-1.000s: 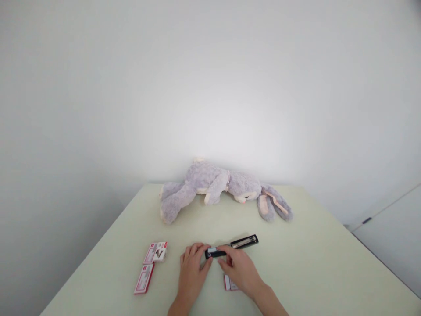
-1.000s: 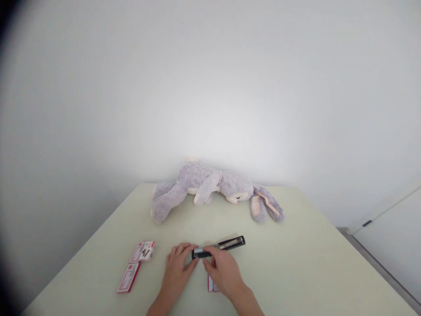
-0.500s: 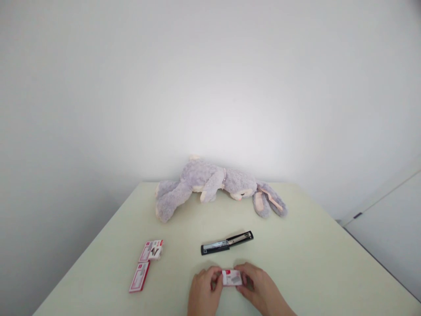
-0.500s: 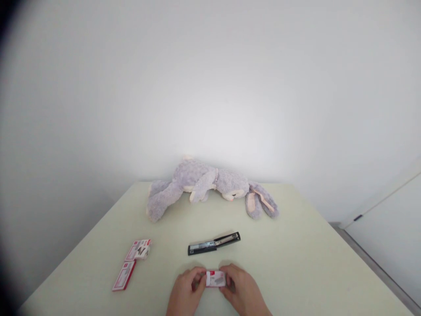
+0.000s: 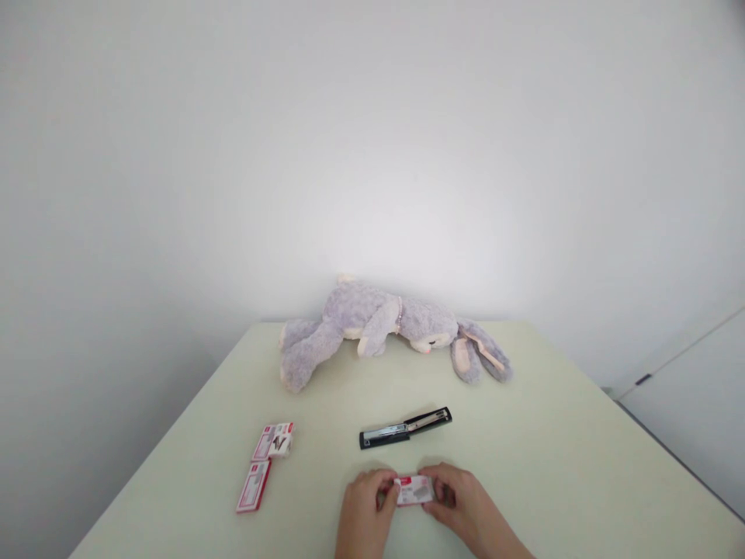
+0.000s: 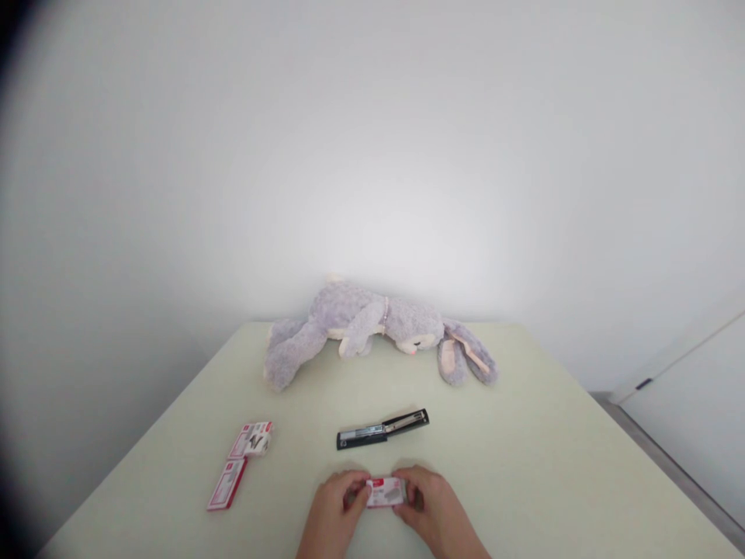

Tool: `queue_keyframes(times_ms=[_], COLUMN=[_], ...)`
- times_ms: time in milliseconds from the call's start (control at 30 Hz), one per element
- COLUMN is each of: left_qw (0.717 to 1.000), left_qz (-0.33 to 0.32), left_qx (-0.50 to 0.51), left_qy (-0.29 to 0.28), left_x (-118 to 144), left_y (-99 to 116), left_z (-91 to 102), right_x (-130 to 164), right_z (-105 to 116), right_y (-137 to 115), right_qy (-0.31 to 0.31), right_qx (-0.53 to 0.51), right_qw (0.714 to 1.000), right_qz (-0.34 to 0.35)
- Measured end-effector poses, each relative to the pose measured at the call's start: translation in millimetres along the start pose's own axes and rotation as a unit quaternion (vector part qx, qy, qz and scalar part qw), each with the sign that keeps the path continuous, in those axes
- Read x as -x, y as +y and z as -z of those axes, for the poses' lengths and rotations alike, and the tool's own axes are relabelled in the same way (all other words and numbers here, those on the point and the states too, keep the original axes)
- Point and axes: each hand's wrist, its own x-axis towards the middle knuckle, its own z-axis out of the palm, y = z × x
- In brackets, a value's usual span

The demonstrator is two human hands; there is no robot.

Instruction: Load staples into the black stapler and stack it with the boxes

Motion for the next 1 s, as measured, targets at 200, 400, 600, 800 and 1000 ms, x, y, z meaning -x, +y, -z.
queue_keyframes(times_ms=[200, 400, 600, 800, 1000], left_qw=[1.000, 1.000, 1.000, 1.000, 0.999], left_qz=[-0.001, 0.003, 0.012, 0.027, 0.026], left_qx=[-0.002, -0.019, -0.017, 0.005, 0.028], left_qy=[0.003, 0.006, 0.010, -0.002, -0.006], left_x=[0.6, 1.2, 4.4, 4.6, 5.1], left_y=[-1.9, 6.9, 15.0, 10.0, 6.1], left_z=[0.1, 1.1, 1.9, 2.4, 1.6], right_x=[0.5, -1.0, 0.4, 4.3, 7.2], right_z=[3.8, 4.2, 6.0, 11.8, 15.9], right_y=[3.3, 6.8, 5.1, -2.8, -7.8], right_qy=[-0.011, -0.017, -0.022, -0.039, -0.043], right_qx=[-0.030, -0.075, -0.113, -0.111, -0.123], right_qw=[0.999, 0.997, 0.993, 0.993, 0.991], right_qz=[-0.013, -0.029, -0.031, -0.010, -0.002])
